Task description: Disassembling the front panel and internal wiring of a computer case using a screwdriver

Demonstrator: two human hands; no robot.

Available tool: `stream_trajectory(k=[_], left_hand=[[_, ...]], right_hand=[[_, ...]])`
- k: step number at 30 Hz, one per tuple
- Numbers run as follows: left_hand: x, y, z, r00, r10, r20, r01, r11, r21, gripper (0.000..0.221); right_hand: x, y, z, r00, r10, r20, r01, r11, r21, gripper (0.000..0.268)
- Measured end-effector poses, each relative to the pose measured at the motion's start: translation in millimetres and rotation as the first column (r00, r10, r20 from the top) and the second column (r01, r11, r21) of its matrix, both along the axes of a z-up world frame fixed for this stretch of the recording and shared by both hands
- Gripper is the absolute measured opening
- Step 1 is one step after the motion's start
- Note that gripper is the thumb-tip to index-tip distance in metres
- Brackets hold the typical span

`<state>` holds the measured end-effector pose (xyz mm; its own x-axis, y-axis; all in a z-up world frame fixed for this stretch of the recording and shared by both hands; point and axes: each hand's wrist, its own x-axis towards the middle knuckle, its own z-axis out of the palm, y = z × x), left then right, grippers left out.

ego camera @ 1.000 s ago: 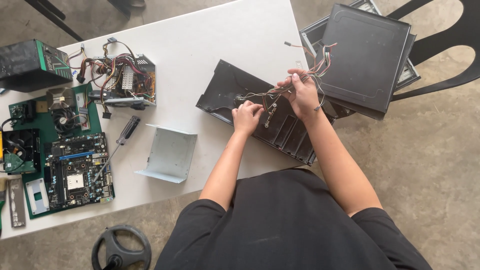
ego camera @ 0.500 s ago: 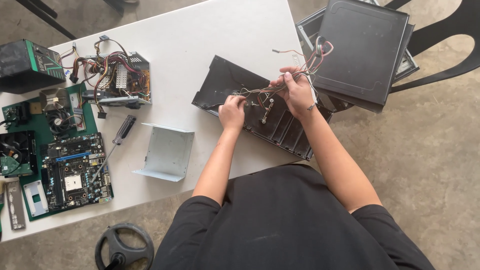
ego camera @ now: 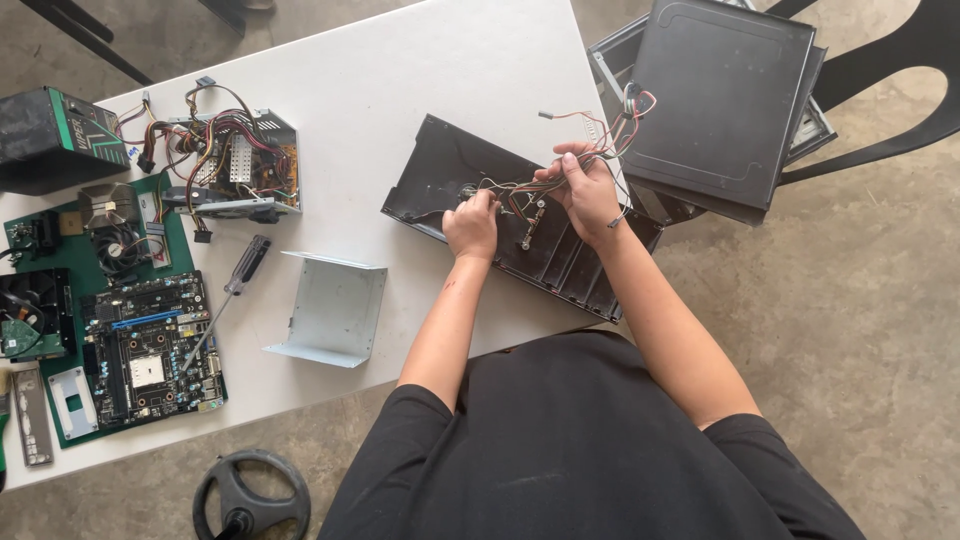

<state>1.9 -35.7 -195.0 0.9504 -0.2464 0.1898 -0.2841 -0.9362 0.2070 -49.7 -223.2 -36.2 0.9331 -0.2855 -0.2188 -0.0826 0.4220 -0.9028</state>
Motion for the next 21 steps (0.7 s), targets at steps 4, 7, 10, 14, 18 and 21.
stream_trajectory(k=[4, 7, 10, 14, 18, 21], left_hand=[[-1.2, 6.9, 0.7, 1.0, -0.013, 0.024, 0.012, 1.0, 0.012, 0.02], [-2.5, 11.5, 3.9, 0.995, -0.032, 0.096, 0.027, 0.998, 0.05, 0.024], [-2.1, 12.5, 5.0, 0.984, -0.047, 0.171, 0.027, 0.993, 0.115, 0.028], [2.8, 7.8, -0.9, 0.973, -0.082, 0.215, 0.05, 0.987, 0.153, 0.035], [13.0, 1.6, -12.7, 0.917, -0.177, 0.357, 0.137, 0.982, 0.133, 0.029], [16.4, 8.6, -24.0, 0.898, -0.184, 0.401, 0.147, 0.982, 0.121, 0.027]], right_hand=[[1.6, 0.3, -1.5, 1.0, -0.005, 0.004, 0.005, 1.0, -0.017, 0.021], [4.3, -2.4, -11.8, 1.0, 0.001, -0.003, -0.001, 0.998, -0.056, 0.021], [6.2, -6.9, -19.2, 1.0, 0.013, -0.022, -0.018, 0.971, -0.238, 0.022], [7.9, -7.7, -20.3, 0.999, 0.011, -0.038, -0.026, 0.913, -0.407, 0.024], [9.1, -3.1, -11.7, 0.999, 0.022, -0.032, -0.034, 0.883, -0.467, 0.024], [8.7, -3.5, -8.1, 0.999, 0.025, -0.022, -0.032, 0.893, -0.449, 0.023]])
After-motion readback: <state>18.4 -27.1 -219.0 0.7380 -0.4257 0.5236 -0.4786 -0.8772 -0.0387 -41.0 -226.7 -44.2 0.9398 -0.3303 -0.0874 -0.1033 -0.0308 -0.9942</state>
